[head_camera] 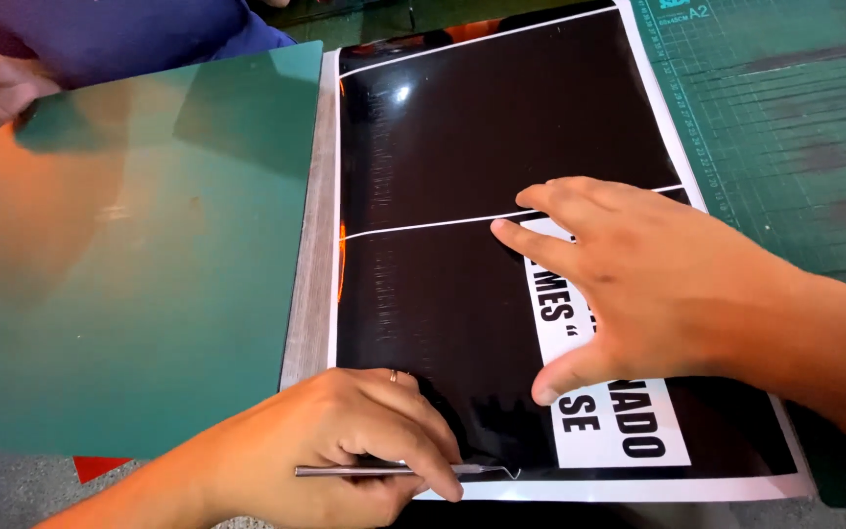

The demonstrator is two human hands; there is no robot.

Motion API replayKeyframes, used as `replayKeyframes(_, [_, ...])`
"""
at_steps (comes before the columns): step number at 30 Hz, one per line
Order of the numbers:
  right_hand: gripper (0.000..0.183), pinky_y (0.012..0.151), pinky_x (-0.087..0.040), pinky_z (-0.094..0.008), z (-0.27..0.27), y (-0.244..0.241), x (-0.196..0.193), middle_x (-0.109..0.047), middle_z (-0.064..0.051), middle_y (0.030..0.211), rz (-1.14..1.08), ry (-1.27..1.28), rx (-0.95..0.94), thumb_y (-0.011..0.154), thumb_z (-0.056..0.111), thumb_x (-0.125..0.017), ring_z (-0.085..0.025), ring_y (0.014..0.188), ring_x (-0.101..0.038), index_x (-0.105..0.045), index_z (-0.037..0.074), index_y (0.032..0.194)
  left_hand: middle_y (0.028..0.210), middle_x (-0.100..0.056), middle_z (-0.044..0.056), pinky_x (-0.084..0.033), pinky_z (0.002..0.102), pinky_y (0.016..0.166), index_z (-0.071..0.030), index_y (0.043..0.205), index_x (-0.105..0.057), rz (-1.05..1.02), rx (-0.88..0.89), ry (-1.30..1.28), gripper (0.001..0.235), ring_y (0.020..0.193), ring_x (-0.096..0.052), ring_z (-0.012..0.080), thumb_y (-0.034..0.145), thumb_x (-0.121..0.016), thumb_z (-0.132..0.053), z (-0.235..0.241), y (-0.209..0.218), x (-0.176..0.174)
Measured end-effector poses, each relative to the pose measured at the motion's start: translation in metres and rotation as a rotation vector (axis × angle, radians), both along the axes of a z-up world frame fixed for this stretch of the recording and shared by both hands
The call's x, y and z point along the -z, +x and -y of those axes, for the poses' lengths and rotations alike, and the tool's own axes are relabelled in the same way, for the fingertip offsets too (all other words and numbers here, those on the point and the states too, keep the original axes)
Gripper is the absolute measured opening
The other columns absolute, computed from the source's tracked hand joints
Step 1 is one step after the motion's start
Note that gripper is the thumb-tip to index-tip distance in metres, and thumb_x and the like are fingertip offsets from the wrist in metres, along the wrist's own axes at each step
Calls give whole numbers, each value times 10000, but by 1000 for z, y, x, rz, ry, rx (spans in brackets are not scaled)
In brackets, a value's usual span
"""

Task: Weeding excess vinyl from a cut decal using a weeding tool

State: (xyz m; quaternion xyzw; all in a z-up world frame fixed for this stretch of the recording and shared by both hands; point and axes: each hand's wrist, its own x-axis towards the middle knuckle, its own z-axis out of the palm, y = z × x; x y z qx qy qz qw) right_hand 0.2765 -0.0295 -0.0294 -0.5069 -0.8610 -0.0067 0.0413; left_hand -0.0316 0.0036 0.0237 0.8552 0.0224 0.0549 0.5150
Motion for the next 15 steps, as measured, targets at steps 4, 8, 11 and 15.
replayKeyframes(4, [1476, 1121, -290, -480, 2, -2, 3, -372, -178, 1582, 13, 3, 17, 524, 1103, -837, -340, 1451, -331, -394, 147, 1558, 1043, -763, 59, -548, 329, 829, -143, 1052, -725, -12, -23, 6, 208, 859, -683, 224, 938, -600, -22, 1, 4, 2])
replayKeyframes(8, [1468, 1103, -300, -499, 2, -2, 2, -360, -169, 1592, -7, -38, 34, 519, 1073, -875, -347, 1449, -324, -391, 163, 1564, 1046, -764, 58, -531, 337, 813, -145, 1053, -724, -21, -14, -3, 207, 840, -672, 225, 942, -584, -38, 1, 8, 2])
replayKeyframes(11, [1474, 1108, -302, -493, 2, -2, 2, -373, -177, 1583, -20, -23, 27, 504, 1066, -882, -351, 1448, -333, -402, 153, 1557, 1053, -768, 58, -539, 339, 848, -159, 1058, -721, -20, -12, 9, 196, 868, -702, 224, 946, -613, -40, 0, 12, 4])
replayKeyframes(15, [1460, 1109, -310, -494, 2, -2, 1, -388, -183, 1572, -24, -13, 18, 507, 1059, -876, -353, 1444, -346, -415, 144, 1548, 1050, -773, 67, -534, 332, 830, -149, 1059, -722, 17, -5, 16, 185, 851, -705, 226, 947, -636, -29, 1, 15, 7])
